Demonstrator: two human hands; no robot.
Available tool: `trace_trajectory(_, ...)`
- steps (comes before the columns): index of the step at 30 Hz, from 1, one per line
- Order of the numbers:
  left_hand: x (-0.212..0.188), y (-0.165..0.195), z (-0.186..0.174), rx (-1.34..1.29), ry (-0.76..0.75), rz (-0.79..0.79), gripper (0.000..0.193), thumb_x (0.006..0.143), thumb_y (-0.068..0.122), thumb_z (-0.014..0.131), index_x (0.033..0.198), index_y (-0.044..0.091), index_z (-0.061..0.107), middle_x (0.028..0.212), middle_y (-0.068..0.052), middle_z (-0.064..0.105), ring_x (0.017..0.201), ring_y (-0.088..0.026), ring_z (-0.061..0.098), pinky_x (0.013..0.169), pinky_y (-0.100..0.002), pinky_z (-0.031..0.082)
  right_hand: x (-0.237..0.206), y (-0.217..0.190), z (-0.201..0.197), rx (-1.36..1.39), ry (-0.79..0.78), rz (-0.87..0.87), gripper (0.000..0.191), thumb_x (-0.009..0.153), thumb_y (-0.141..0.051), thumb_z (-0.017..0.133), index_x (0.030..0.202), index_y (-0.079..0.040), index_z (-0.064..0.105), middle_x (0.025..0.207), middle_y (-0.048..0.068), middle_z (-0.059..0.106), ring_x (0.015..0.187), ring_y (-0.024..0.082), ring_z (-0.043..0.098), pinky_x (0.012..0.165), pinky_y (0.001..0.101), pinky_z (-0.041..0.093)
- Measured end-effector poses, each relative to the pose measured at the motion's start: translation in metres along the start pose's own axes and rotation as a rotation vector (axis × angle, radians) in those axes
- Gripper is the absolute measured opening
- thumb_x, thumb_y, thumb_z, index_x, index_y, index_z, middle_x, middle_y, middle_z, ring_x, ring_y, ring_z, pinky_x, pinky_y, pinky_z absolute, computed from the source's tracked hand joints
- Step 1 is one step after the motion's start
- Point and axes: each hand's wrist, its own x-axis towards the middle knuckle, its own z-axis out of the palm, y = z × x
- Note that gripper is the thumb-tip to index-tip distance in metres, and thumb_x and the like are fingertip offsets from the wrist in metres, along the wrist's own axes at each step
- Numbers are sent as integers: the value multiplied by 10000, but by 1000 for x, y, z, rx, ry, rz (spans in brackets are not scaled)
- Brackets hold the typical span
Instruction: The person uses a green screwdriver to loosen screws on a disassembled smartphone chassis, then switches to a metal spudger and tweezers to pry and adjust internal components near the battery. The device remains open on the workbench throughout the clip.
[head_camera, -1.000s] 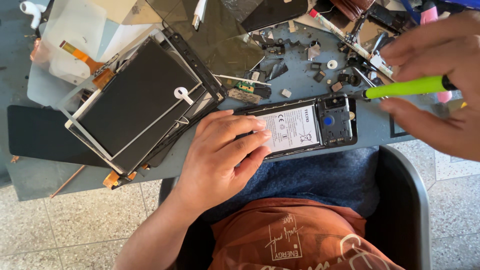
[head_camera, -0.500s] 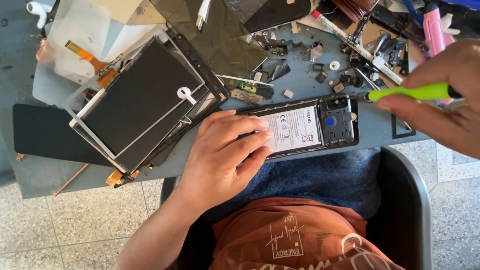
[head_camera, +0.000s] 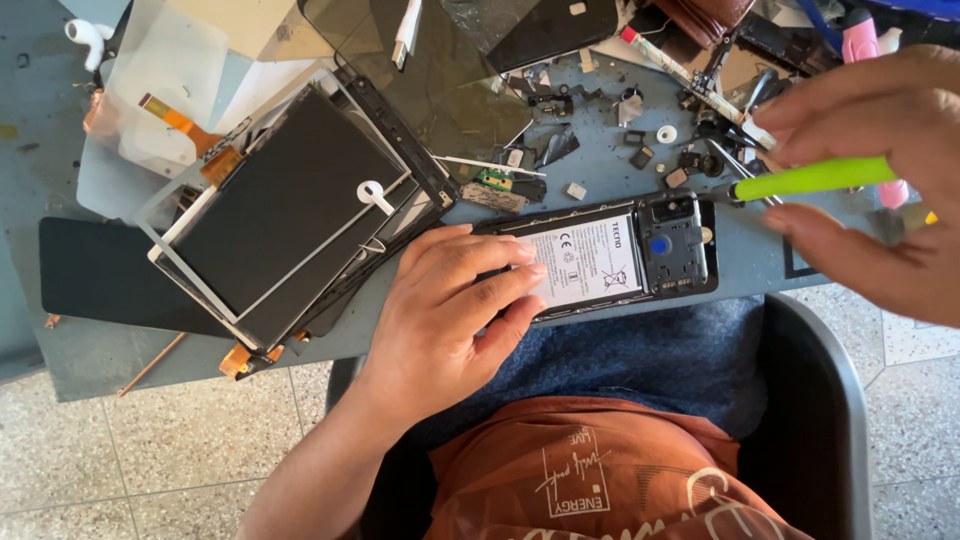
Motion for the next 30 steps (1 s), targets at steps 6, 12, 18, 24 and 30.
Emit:
trace_trajectory(6, 0, 0, 0, 2, -2, 4, 257, 893, 122, 835, 1120, 114, 715, 1205, -26, 696, 1107, -223, 667, 1092, -456, 481, -6, -6, 5, 55, -140, 375, 293, 782, -101, 826, 1027, -26, 682, 876, 115, 730, 811, 184, 700, 699, 293, 565)
trace_trajectory(12, 0, -1, 1, 7, 4, 10, 256, 899, 128, 835, 1123, 118, 712, 1209, -25, 692, 1112, -227, 666, 1096, -458, 484, -8, 5, 4, 66, 39, 11, 320, 793, -58, 790, 1022, 62, 601, 973, 218, 684, 913, 246, 708, 811, 343, 561)
trace_trajectory(18, 0, 0, 1, 10, -2, 8, 256, 895, 131, 835, 1119, 118, 712, 1205, -28, 691, 1116, -216, 669, 1088, -459, 484, -5, 9, 1, -27, 43, -69, 431, 745, -156, 842, 1027, 43, 584, 977, 223, 685, 919, 280, 703, 863, 391, 557)
trace_trajectory(24, 1, 1, 2, 16, 1, 10, 253, 896, 125, 836, 1115, 113, 709, 1204, -27, 691, 1119, -214, 674, 1086, -457, 485, -3, 8, 2, 95, 43, -132, 345, 817, -73, 801, 1048, 24, 563, 980, 197, 698, 921, 235, 723, 801, 342, 565)
trace_trajectory(30, 2, 2, 3, 12, 9, 19, 263, 896, 123, 840, 1121, 110, 705, 1208, -31, 686, 1127, -225, 672, 1087, -456, 488, -7, 5, 1, 62, 74, -61, 436, 775, -94, 808, 1076, 49, 527, 1029, 245, 670, 936, 282, 705, 813, 375, 560)
